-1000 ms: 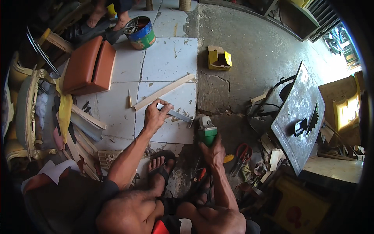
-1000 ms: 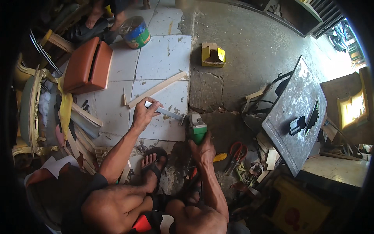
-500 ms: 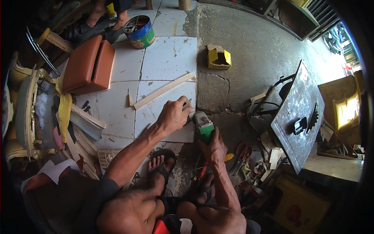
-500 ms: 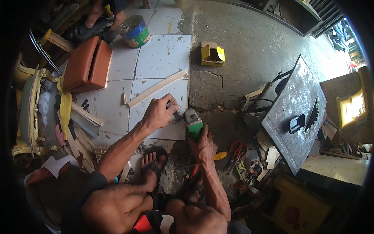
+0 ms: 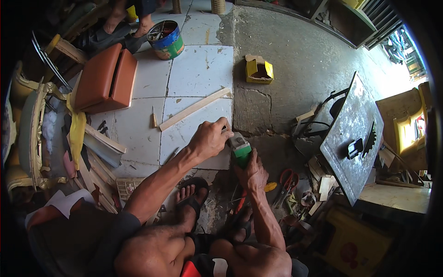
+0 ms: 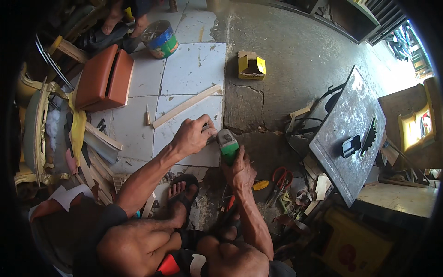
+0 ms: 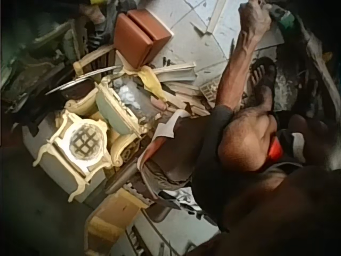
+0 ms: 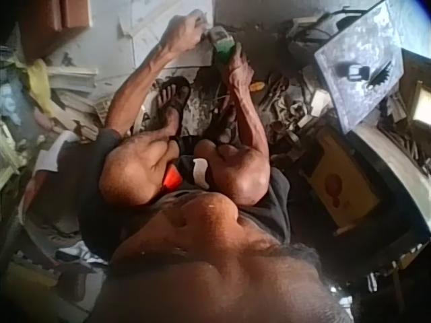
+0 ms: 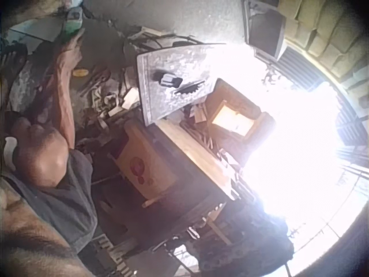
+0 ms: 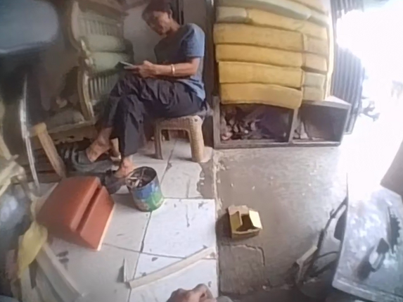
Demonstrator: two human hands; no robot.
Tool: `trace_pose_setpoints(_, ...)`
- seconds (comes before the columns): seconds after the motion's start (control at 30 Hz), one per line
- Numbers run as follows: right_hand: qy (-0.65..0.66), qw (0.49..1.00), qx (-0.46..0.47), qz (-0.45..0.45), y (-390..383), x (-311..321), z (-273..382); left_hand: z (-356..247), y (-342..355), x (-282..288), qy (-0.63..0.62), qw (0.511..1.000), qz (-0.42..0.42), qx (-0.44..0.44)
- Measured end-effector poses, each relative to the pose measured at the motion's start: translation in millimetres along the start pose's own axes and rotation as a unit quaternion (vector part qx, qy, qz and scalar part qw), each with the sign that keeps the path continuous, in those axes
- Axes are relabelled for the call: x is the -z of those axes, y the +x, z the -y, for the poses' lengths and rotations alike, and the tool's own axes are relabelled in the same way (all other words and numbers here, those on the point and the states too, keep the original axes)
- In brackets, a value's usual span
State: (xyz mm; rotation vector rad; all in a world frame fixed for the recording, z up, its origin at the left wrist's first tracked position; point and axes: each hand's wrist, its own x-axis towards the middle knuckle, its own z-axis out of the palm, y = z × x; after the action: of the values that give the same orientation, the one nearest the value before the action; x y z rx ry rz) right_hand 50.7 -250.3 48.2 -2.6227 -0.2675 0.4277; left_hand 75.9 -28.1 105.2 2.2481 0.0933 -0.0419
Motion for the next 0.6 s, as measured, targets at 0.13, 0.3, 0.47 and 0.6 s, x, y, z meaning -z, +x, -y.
trace_pose_setpoints(0.13,0.023,1.0,-0.006,0.009,6,11,9,6,-2,-2,-0.009,0.999,-0.015,-0.031)
trace_pose_setpoints(0.3,-0.002,1.0,0.015,0.002,11,4,6,-11,-5,1,0.007,1.0,0.014,-0.021)
trace_pose_setpoints(0.47,-0.007,1.0,0.014,0.002,15,13,9,-11,-5,2,0.009,1.0,0.016,-0.024)
trace_pose_setpoints(0.6,-0.01,0.999,0.022,0.031,19,13,13,-8,-8,2,0.004,0.999,0.013,-0.03)
